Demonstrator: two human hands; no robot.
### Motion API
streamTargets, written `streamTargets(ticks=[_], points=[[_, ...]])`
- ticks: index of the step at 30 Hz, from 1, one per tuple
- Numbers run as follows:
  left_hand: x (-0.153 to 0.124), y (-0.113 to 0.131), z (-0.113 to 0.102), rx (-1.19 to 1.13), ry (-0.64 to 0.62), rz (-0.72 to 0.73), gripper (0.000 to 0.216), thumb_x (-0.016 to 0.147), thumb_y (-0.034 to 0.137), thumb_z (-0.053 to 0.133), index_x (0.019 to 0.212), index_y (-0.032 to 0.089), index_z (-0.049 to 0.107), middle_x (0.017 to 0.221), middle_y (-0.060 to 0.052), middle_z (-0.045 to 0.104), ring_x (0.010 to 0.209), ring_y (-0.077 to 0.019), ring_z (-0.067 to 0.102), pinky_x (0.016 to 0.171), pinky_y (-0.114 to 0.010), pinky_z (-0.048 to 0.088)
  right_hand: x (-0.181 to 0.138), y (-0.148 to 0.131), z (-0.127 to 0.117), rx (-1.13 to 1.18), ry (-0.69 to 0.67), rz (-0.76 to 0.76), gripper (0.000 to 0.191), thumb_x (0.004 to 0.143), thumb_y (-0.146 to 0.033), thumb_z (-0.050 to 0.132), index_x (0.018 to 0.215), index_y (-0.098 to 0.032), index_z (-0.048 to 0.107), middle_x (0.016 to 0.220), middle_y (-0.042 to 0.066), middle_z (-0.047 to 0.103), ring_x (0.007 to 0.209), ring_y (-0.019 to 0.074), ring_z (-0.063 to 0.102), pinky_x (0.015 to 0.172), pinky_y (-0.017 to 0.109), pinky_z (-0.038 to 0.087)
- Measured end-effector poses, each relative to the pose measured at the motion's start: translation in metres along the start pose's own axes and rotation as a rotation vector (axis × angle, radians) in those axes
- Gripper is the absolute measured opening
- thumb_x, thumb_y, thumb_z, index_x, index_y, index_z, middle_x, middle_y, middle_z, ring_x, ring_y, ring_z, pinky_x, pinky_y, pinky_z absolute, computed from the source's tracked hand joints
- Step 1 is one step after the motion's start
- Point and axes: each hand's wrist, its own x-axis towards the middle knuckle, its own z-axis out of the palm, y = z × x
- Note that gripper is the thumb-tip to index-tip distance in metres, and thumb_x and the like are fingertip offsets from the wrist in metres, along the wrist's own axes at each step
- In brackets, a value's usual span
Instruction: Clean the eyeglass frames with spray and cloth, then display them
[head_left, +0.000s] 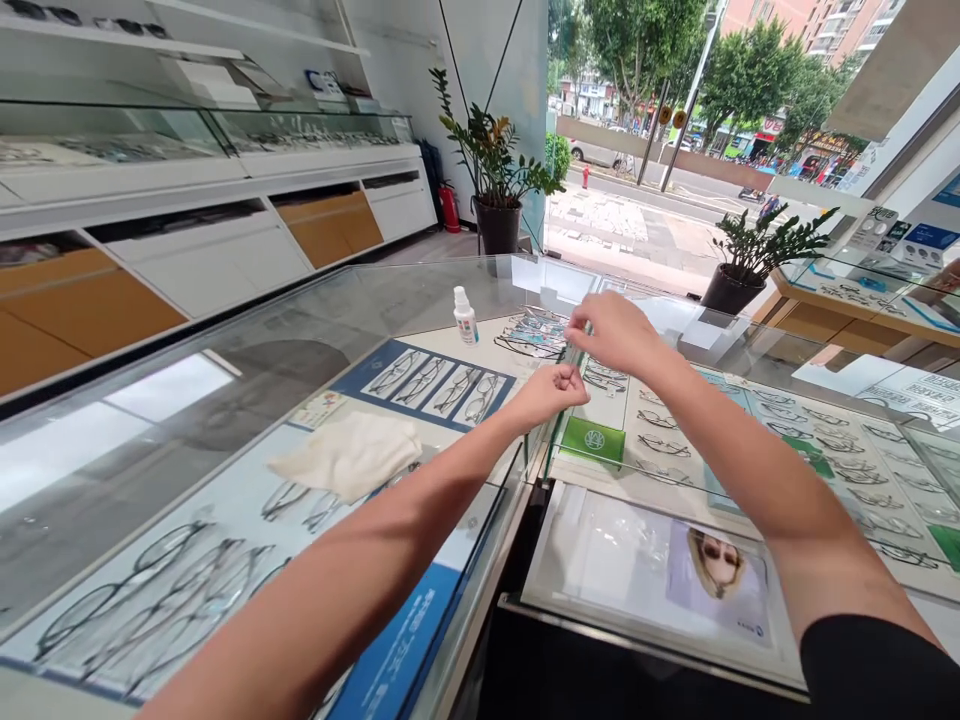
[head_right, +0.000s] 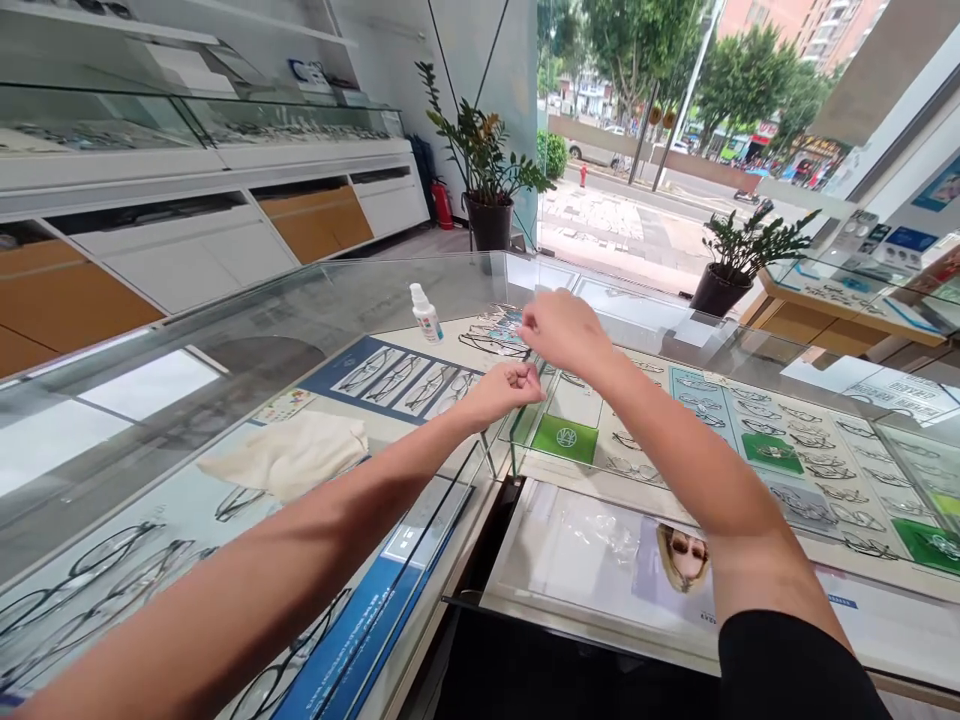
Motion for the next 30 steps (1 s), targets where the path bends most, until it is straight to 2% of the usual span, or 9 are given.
streamTargets(ticks=[2, 5, 10, 12, 17, 21, 24, 27, 30], points=[[-0.002, 0.005, -0.011, -0.164, -0.144, -0.1, 0.03, 0.058, 0.028, 0.076, 0.057, 0.02, 0.047, 0.048, 0.008, 0.033, 0.045, -0.0051, 0.025, 0.046, -0.019, 0.02, 0.041, 0.019, 0.022, -0.076, -0.049, 0.075, 0.025, 0.099, -0.035, 0.06, 0.097, -0.019, 0.08, 0.104, 0.006, 0.071, 0.109, 0.026, 0.059, 0.09, 0.036, 0.046], [-0.007, 0.008, -0.024, -0.325, -0.326, -0.216, 0.039, 0.055, 0.031, 0.08, 0.053, 0.021, 0.042, 0.046, 0.009, 0.023, 0.043, -0.0045, 0.019, 0.042, -0.017, 0.014, 0.079, 0.03, 0.048, -0.114, -0.14, 0.145, 0.022, 0.095, -0.034, 0.066, 0.103, -0.02, 0.081, 0.109, 0.007, 0.074, 0.115, 0.0274, 0.06, 0.094, 0.037, 0.048], [-0.008, 0.003, -0.027, -0.477, -0.478, -0.272, 0.039, 0.058, 0.026, 0.08, 0.053, 0.019, 0.042, 0.045, 0.01, 0.021, 0.044, -0.0041, 0.015, 0.039, -0.014, 0.013, 0.107, 0.028, 0.074, -0.148, -0.225, 0.189, 0.018, 0.087, -0.036, 0.074, 0.093, -0.02, 0.081, 0.092, 0.007, 0.078, 0.106, 0.0271, 0.066, 0.1, 0.041, 0.046], [-0.006, 0.0, -0.026, -0.549, -0.521, -0.265, 0.035, 0.061, 0.022, 0.078, 0.056, 0.018, 0.044, 0.046, 0.01, 0.023, 0.044, -0.0034, 0.015, 0.039, -0.013, 0.015, 0.115, 0.027, 0.081, -0.17, -0.242, 0.21, 0.015, 0.085, -0.029, 0.074, 0.094, -0.019, 0.08, 0.094, 0.009, 0.079, 0.105, 0.0274, 0.068, 0.103, 0.043, 0.045], [-0.005, -0.003, -0.027, -0.623, -0.536, -0.271, 0.027, 0.065, 0.017, 0.076, 0.06, 0.016, 0.05, 0.049, 0.009, 0.028, 0.045, -0.0031, 0.016, 0.04, -0.011, 0.019, 0.126, 0.027, 0.091, -0.207, -0.229, 0.264, 0.022, 0.087, -0.021, 0.068, 0.106, -0.013, 0.076, 0.105, 0.018, 0.078, 0.115, 0.0313, 0.067, 0.105, 0.044, 0.044], [-0.005, -0.005, -0.03, -0.638, -0.538, -0.278, 0.03, 0.065, 0.016, 0.075, 0.057, 0.017, 0.045, 0.048, 0.008, 0.026, 0.045, -0.004, 0.016, 0.039, -0.011, 0.02, 0.122, 0.027, 0.086, -0.191, -0.194, 0.307, 0.02, 0.088, -0.014, 0.063, 0.103, -0.011, 0.075, 0.104, 0.019, 0.078, 0.113, 0.0306, 0.068, 0.104, 0.042, 0.044], [-0.004, -0.006, -0.032, -0.647, -0.535, -0.284, 0.033, 0.065, 0.015, 0.075, 0.056, 0.017, 0.043, 0.048, 0.008, 0.026, 0.046, -0.0045, 0.017, 0.039, -0.011, 0.021, 0.106, 0.031, 0.07, -0.147, -0.17, 0.328, 0.016, 0.088, -0.012, 0.061, 0.095, -0.012, 0.076, 0.098, 0.015, 0.079, 0.106, 0.028, 0.07, 0.1, 0.039, 0.046], [-0.005, -0.004, -0.033, -0.656, -0.533, -0.274, 0.032, 0.066, 0.015, 0.075, 0.056, 0.016, 0.044, 0.049, 0.007, 0.028, 0.046, -0.005, 0.019, 0.039, -0.011, 0.022, 0.072, 0.034, 0.042, -0.085, -0.132, 0.315, 0.019, 0.092, -0.017, 0.058, 0.096, -0.015, 0.076, 0.103, 0.01, 0.079, 0.102, 0.0239, 0.07, 0.092, 0.035, 0.047], [-0.006, -0.002, -0.035, -0.67, -0.518, -0.267, 0.027, 0.067, 0.016, 0.073, 0.058, 0.015, 0.048, 0.049, 0.005, 0.03, 0.046, -0.0059, 0.023, 0.041, -0.012, 0.027, 0.015, 0.028, 0.005, 0.099, -0.037, 0.226, 0.016, 0.09, -0.022, 0.06, 0.092, -0.017, 0.075, 0.1, 0.005, 0.078, 0.097, 0.0202, 0.069, 0.087, 0.032, 0.047]])
